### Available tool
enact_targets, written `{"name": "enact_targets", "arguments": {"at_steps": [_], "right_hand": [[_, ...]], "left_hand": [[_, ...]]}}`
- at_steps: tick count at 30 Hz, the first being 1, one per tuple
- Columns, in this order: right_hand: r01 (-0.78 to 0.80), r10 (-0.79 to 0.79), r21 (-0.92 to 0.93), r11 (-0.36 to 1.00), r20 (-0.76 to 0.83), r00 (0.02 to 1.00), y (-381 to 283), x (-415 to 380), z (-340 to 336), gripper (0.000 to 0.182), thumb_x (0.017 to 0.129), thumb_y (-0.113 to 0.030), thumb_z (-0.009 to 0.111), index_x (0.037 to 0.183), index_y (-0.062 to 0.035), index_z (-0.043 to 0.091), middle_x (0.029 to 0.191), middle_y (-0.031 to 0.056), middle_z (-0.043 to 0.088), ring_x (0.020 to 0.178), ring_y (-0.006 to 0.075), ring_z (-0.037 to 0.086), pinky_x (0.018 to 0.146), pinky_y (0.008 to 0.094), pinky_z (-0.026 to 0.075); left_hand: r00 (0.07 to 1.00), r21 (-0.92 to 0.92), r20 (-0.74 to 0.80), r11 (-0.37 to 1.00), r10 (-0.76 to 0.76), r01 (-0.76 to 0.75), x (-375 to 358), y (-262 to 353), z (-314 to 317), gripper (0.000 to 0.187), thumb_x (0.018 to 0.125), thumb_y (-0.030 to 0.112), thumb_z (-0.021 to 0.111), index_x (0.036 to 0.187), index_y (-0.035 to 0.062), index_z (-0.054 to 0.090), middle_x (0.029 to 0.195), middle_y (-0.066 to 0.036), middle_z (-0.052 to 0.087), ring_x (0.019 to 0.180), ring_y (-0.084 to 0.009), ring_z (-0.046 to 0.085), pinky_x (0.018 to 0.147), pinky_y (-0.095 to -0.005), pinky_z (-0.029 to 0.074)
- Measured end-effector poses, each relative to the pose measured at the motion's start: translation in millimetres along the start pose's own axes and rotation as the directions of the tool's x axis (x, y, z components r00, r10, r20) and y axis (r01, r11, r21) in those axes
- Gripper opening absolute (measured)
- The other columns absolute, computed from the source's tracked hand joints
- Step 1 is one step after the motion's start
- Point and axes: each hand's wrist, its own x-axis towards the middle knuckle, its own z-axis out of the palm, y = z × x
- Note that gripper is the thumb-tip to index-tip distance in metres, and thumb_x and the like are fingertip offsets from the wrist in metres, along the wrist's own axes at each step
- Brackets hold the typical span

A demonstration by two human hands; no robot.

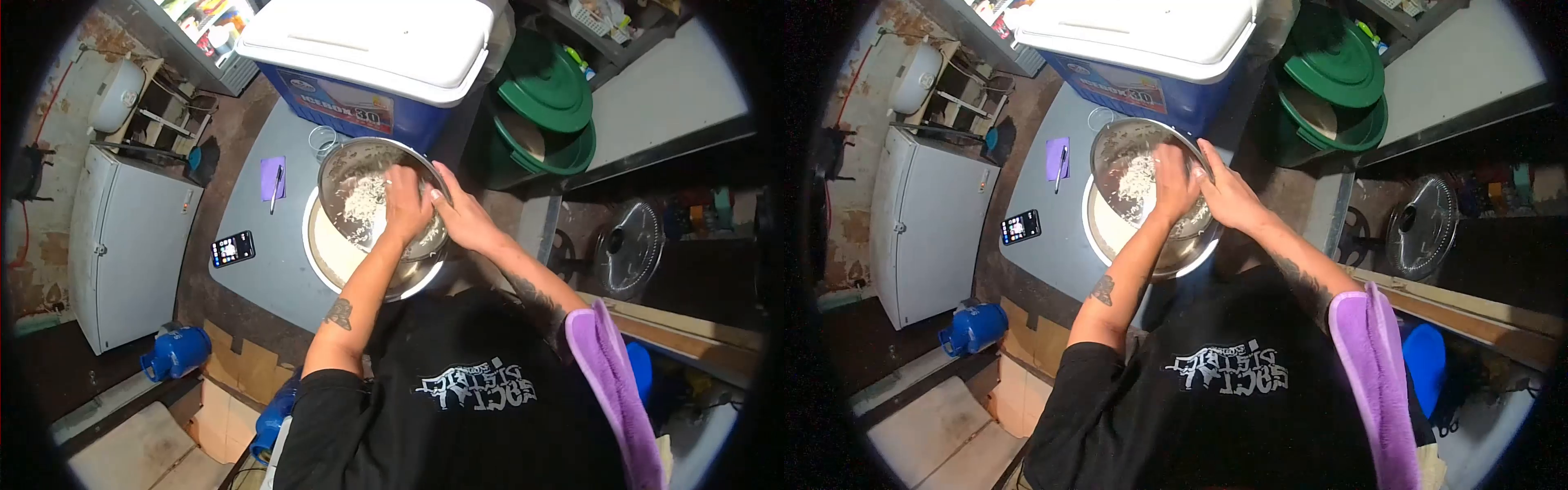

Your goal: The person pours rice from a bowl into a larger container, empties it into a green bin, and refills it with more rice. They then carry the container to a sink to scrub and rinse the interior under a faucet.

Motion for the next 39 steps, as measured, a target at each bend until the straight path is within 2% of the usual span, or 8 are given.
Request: {"name": "enact_targets", "arguments": {"at_steps": [4,10,16,22,24,26,31,39], "right_hand": [[0.091,-0.091,-0.053,0.994,-0.002,0.996,-5.6,9.6,-9.6,0.058,0.103,-0.025,0.044,0.152,-0.003,0.022,0.148,0.0271,0.04,0.138,0.0403,0.038,0.113,0.0409,0.031],[0.019,-0.017,-0.014,1.0,0.077,0.997,-16.9,11.6,-24.2,0.063,0.094,-0.007,0.043,0.152,-0.0023,0.021,0.151,0.0254,0.036,0.141,0.037,0.036,0.116,0.0386,0.027],[0.287,-0.283,-0.168,0.943,0.047,0.958,-14.9,11.1,-31.3,0.071,0.084,0.002,0.045,0.152,0.0009,0.021,0.152,0.0243,0.034,0.142,0.0358,0.034,0.117,0.0394,0.027],[0.34,-0.334,-0.081,0.937,0.076,0.94,-0.1,11.8,-40.6,0.073,0.082,0.006,0.045,0.15,0.0023,0.023,0.151,0.0251,0.034,0.14,0.0366,0.036,0.117,0.0394,0.03],[0.361,-0.348,-0.139,0.922,0.111,0.931,-3.8,10.3,-34.5,0.074,0.081,0.005,0.047,0.151,-0.0003,0.023,0.151,0.0247,0.034,0.139,0.039,0.036,0.117,0.0404,0.03],[0.343,-0.334,-0.077,0.936,0.109,0.936,-11.7,6.6,-38.7,0.077,0.078,0.005,0.047,0.151,-0.0019,0.025,0.151,0.0242,0.034,0.14,0.0383,0.035,0.117,0.0405,0.029],[0.444,-0.441,-0.026,0.895,0.082,0.894,0.1,17.3,-55.3,0.074,0.08,-0.002,0.046,0.151,0.0028,0.023,0.15,0.0268,0.035,0.141,0.0353,0.036,0.117,0.039,0.027],[0.273,-0.261,-0.118,0.955,0.11,0.959,-13.9,15.3,-65.0,0.073,0.079,0.006,0.041,0.15,0.0018,0.024,0.151,0.0261,0.035,0.143,0.0336,0.033,0.118,0.0377,0.024]], "left_hand": [[0.927,-0.147,0.342,0.983,0.152,-0.107,-30.7,-16.9,-19.6,0.039,0.078,0.008,0.064,0.113,-0.0028,0.052,0.11,-0.023,0.05,0.104,-0.043,0.049,0.092,-0.0503,0.041],[0.881,-0.116,-0.396,0.965,-0.26,0.233,-7.7,-32.0,-51.2,0.048,0.08,0.015,0.065,0.123,-0.0019,0.051,0.123,-0.027,0.049,0.114,-0.0449,0.048,0.097,-0.0505,0.039],[0.981,0.182,-0.049,0.964,-0.189,0.194,-15.0,-5.9,0.0,0.034,0.081,0.021,0.064,0.101,-0.0024,0.051,0.105,-0.026,0.048,0.107,-0.0433,0.046,0.096,-0.0543,0.034],[0.878,-0.049,-0.379,0.954,-0.293,0.297,2.6,-3.0,-4.1,0.031,0.082,0.018,0.065,0.101,-0.0025,0.051,0.104,-0.028,0.05,0.101,-0.0472,0.046,0.09,-0.0577,0.035],[0.892,0.044,-0.448,0.994,-0.065,0.095,15.8,-4.4,-0.6,0.038,0.083,0.021,0.065,0.112,-0.0017,0.054,0.114,-0.029,0.052,0.109,-0.0482,0.046,0.095,-0.0559,0.036],[0.996,-0.093,-0.013,0.992,-0.091,0.089,10.6,14.8,4.8,0.04,0.085,0.024,0.064,0.119,0.0029,0.056,0.122,-0.026,0.054,0.112,-0.0476,0.049,0.103,-0.0524,0.035],[0.951,0.064,0.276,0.985,0.139,-0.163,-26.4,19.2,-1.1,0.02,0.084,0.012,0.064,0.103,0.0054,0.06,0.106,-0.022,0.056,0.102,-0.0397,0.054,0.088,-0.0523,0.042],[0.964,0.311,0.097,0.913,0.246,-0.264,16.9,32.0,-82.7,0.03,0.082,0.016,0.063,0.108,0.0011,0.059,0.111,-0.016,0.056,0.109,-0.0345,0.051,0.103,-0.0479,0.036]]}}
